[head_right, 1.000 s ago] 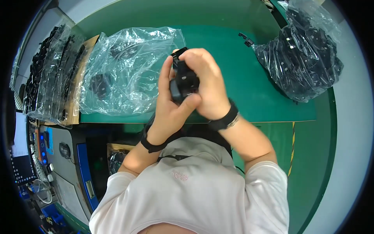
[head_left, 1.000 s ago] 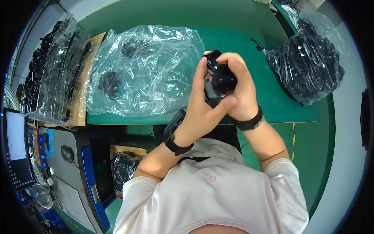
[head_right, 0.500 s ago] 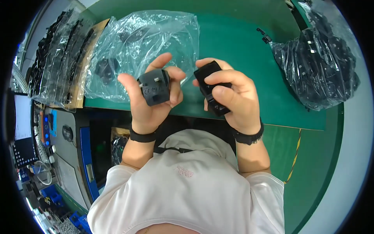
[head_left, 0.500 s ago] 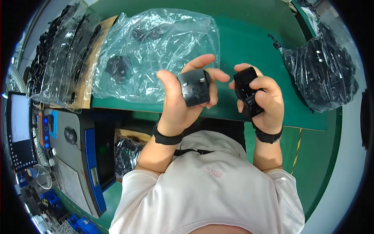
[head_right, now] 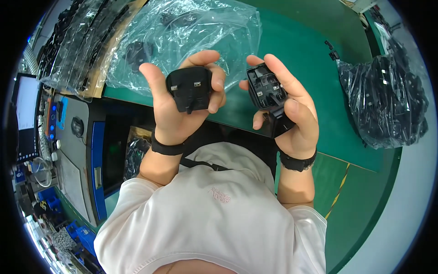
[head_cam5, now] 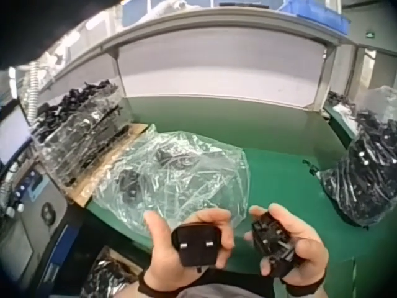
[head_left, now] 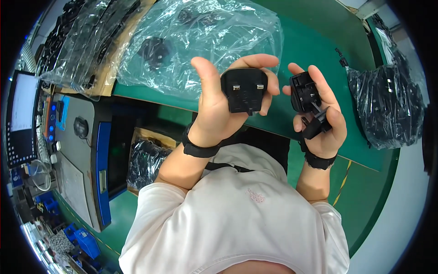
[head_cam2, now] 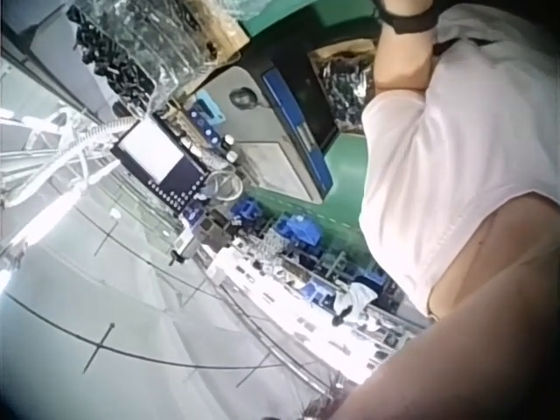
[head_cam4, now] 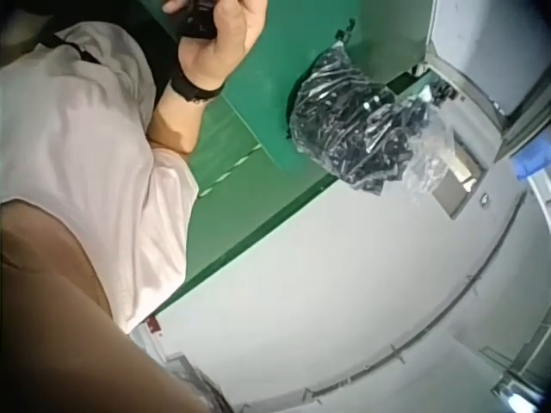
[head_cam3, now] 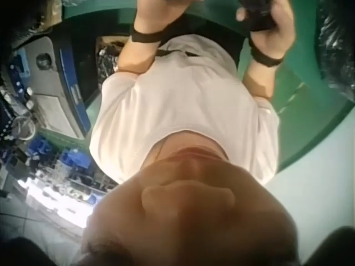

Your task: The person removes power adapters from a plastic bag, inspects them, and places them into a larger plastic bag. They then carry the larger bag to a cardboard box, place it inside, and return to the workstation to prepare another plastic bag.

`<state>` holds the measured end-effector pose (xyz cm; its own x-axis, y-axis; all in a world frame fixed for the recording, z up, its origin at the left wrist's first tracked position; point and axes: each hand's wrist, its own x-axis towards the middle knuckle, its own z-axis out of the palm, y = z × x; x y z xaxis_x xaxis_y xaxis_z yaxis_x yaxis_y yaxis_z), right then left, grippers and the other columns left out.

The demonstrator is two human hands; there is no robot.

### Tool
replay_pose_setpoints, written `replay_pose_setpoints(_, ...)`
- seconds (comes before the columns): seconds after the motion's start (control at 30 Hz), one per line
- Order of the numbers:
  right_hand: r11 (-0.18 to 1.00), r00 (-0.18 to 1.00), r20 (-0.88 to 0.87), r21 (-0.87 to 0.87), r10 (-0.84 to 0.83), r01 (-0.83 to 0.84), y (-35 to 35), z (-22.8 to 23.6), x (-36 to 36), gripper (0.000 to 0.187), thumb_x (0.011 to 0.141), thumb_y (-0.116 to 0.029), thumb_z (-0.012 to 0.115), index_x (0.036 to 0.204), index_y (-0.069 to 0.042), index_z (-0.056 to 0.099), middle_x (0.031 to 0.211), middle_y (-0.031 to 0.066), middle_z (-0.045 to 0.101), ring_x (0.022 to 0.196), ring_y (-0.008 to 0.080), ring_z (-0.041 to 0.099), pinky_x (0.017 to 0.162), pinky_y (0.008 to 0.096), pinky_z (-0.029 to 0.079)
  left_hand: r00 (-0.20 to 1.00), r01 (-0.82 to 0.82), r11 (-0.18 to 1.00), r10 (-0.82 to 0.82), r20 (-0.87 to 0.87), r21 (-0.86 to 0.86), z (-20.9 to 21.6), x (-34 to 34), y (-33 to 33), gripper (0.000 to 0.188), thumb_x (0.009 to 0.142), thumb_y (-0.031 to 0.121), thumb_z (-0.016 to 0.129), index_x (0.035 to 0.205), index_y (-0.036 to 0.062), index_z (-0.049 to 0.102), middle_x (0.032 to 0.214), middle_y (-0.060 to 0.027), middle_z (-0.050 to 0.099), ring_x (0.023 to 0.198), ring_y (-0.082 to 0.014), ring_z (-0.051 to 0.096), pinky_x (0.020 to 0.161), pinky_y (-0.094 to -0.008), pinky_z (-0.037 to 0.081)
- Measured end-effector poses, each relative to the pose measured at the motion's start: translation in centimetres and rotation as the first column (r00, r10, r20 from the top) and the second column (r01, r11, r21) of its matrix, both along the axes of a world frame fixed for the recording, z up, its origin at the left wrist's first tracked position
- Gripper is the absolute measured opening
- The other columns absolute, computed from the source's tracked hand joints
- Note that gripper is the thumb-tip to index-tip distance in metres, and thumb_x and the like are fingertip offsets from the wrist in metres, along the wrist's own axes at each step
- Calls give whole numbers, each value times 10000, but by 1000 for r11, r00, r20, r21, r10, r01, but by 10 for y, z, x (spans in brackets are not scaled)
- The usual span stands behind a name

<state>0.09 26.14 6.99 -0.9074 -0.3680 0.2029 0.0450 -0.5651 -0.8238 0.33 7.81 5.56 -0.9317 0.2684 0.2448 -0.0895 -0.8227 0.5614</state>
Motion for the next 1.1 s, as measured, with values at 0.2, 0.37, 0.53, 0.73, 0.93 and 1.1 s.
replay_pose_setpoints(0.2, 986, 983, 78, -28, 168, -166, 0, 5, -3, 947, 701, -406, 644, 1357, 55, 140, 1353, 287, 234, 1100, 366, 487, 562, 300, 568, 1000, -18, 1000, 18, 5, 14, 2, 2, -3, 1012, 709, 790, 64, 1156, -29, 458, 840, -99, 573, 621, -164, 527, 578, -256, 447)
replay_pose_setpoints(0.37, 979, 974, 105, 29, 198, -202, 2, 5, -4, 1024, 666, -434, 677, 1356, 63, 107, 1367, 277, 209, 1079, 378, 500, 523, 315, 570, 998, 4, 1000, -3, 68, -2, 1, 1, -5, 892, 750, 768, 190, 1192, 43, 463, 847, -82, 526, 576, -159, 463, 561, -271, 365)
replay_pose_setpoints(0.53, 962, 971, 42, -153, 233, -225, 3, -5, -6, 979, 667, -413, 681, 1344, 64, 159, 1371, 232, 241, 1040, 360, 532, 512, 302, 564, 996, 35, 999, -37, 76, 23, -1, 0, -4, 791, 774, 714, 280, 1145, 44, 479, 859, -79, 515, 598, -164, 467, 574, -274, 363)
replay_pose_setpoints(0.73, 977, 962, 172, -23, 211, -210, -1, 0, -7, 852, 705, -323, 632, 1332, 64, 205, 1320, 248, 300, 881, 294, 617, 506, 255, 545, 865, -473, 623, 192, -464, -624, 0, 2, -12, 323, 663, 51, 665, 972, 56, 574, 951, -78, 507, 709, -157, 503, 610, -271, 416)
replay_pose_setpoints(0.93, 949, 929, 229, 54, 290, -309, -3, 3, -4, 745, 703, -141, 590, 1351, -8, 247, 1233, 195, 433, 824, 267, 629, 524, 263, 496, 530, -832, 187, -4, -848, -522, 6, -4, -2, 180, 684, 65, 675, 851, 43, 613, 824, -64, 566, 685, -191, 554, 580, -263, 441)
replay_pose_setpoints(1.1, 965, 975, 51, 144, 215, -220, 2, 6, -6, 755, 737, -250, 622, 1344, 1, 249, 1215, 251, 442, 675, 231, 597, 465, 259, 493, 971, -74, 910, 159, 178, -408, 9, 6, -13, 284, 866, 287, 528, 926, 12, 566, 782, -36, 572, 649, -97, 521, 570, -223, 405)
